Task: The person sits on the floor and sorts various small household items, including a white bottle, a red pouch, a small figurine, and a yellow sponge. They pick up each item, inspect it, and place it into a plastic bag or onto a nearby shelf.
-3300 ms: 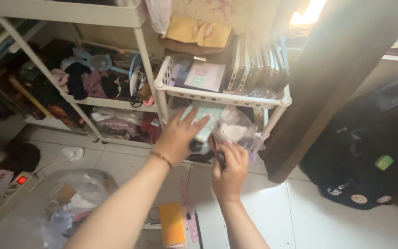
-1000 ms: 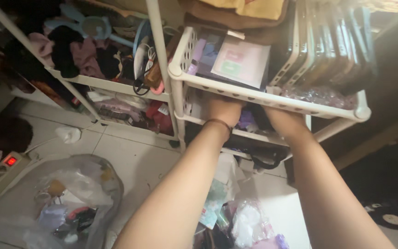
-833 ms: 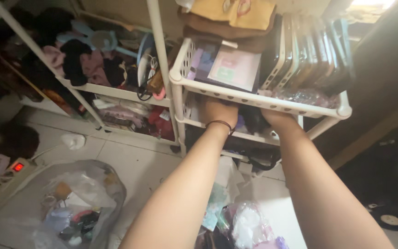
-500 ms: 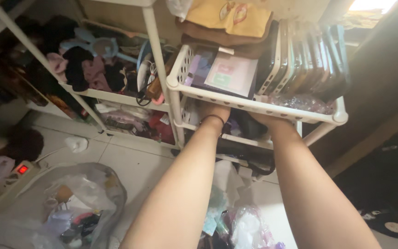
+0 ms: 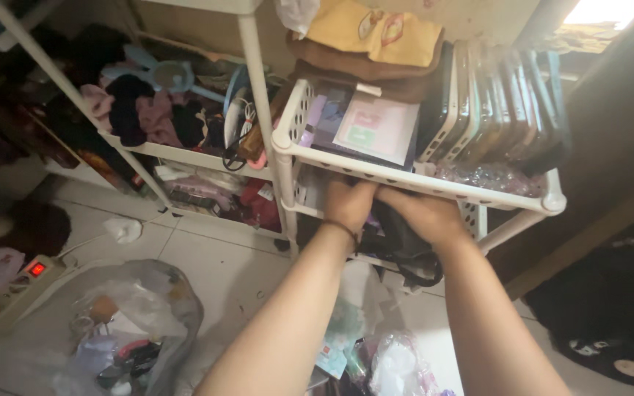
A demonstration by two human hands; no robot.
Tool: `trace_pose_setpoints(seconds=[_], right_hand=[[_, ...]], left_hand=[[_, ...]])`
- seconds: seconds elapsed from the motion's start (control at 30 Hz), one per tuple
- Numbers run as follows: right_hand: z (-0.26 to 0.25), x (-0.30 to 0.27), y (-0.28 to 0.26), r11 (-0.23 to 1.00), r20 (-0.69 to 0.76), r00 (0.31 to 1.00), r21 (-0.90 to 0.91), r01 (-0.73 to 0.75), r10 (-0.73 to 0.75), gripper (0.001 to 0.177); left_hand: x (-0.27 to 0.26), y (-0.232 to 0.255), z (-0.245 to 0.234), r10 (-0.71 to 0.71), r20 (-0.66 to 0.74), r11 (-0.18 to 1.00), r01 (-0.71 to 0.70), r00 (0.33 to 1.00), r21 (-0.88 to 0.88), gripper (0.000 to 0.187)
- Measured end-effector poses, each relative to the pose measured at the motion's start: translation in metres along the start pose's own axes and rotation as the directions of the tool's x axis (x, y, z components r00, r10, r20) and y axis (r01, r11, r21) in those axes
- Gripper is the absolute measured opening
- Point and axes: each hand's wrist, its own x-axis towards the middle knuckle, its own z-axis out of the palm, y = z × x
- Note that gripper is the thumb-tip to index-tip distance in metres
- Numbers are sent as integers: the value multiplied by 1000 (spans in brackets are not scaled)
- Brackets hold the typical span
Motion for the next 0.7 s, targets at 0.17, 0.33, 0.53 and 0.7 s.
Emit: trace_pose_setpoints(seconds=[0.17,0.33,0.53,0.7], right_hand=[[-2,-24,-30,987,-85,994,151,-58,71,48],[-3,-37,-26,910,-119,908,167,-380,401,46],[-4,-17,-4,961,-335,938,-218,-172,92,52],[-2,-28,-10,939,-378,875,-36,-341,303,51]], left_hand=[[-42,22,-6,125,48,990,-121,991,-76,55],[-60,32,-3,118,-63,977,-127,991,-169,60],[-78,40,2,108,-204,989,-125,973,-74,54],[-112,45,-17,166,-159,981,-179,973,-71,49]])
